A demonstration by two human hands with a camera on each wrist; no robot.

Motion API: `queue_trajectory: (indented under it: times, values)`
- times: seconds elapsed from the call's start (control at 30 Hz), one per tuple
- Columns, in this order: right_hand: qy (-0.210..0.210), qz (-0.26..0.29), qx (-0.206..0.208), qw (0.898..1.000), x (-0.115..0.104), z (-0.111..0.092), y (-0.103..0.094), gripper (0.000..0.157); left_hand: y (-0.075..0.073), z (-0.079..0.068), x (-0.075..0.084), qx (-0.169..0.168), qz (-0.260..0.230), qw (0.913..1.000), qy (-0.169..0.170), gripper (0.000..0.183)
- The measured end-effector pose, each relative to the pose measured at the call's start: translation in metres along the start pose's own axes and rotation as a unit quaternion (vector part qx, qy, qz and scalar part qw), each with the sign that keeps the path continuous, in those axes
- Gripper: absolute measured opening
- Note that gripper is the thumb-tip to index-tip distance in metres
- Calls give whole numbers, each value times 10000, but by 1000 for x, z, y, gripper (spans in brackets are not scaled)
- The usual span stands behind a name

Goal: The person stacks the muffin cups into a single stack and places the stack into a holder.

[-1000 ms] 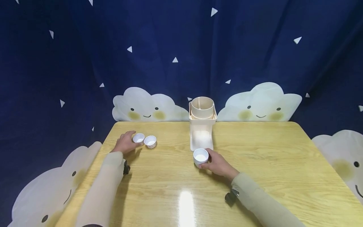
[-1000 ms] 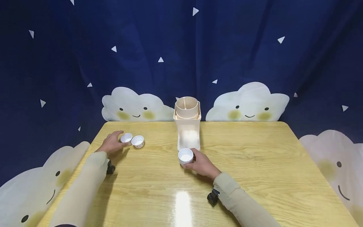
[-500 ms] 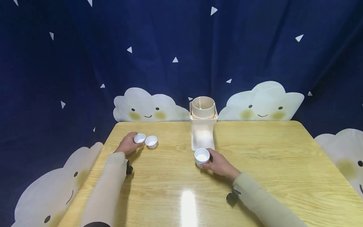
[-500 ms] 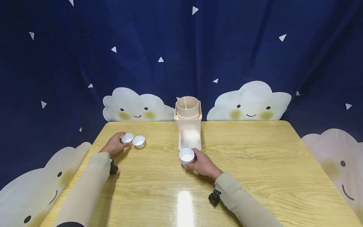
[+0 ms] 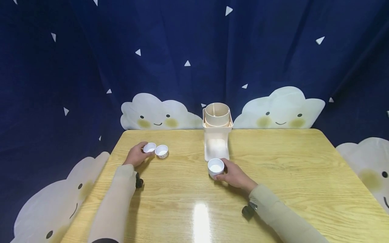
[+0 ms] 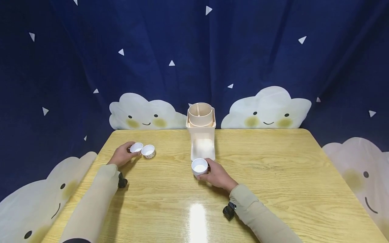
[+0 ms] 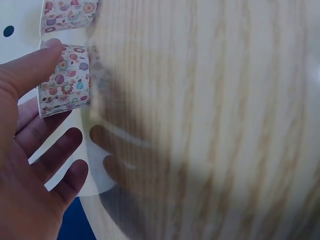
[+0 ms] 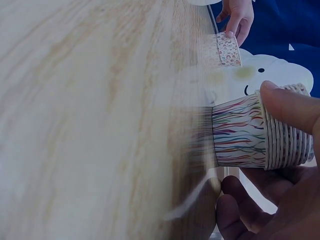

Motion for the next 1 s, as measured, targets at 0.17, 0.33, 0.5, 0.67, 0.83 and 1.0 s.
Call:
queue_trajectory:
  times: [0.17,0.33,0.5,0.67,0.83,1.0]
  values:
    - [-2,-47,4,10000,1,1,0,63,2,-2,-2,77,-106,9999,-36,65]
    - [21,-35,2,10000,2,0,0,64,2,-3,-4,164,-173,9996,-140,65]
    - [93,-27,12,10000,1,0,0,64,2,-3,-6,229,-169,9994,-216,66]
    - [108,-11,18,9999,0,1,0,64,0,-4,-7,264,-246,9989,-309,66]
    - [75,2,-17,10000,-1,1,0,64,-1,-6,-7,205,-421,9979,-441,69]
    - [39,-12,-18,10000,-1,0,0,63,-2,-8,-5,169,-505,9968,-598,73]
Point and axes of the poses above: each hand's wrist, its own z-axis towards the middle knuckle, its own y-axis out of the palm, x = y × z, the point moved 3 cm from there along z, towards the middle knuckle, and after that the axes turned 11 degrees about z, right-handed, at the moved point
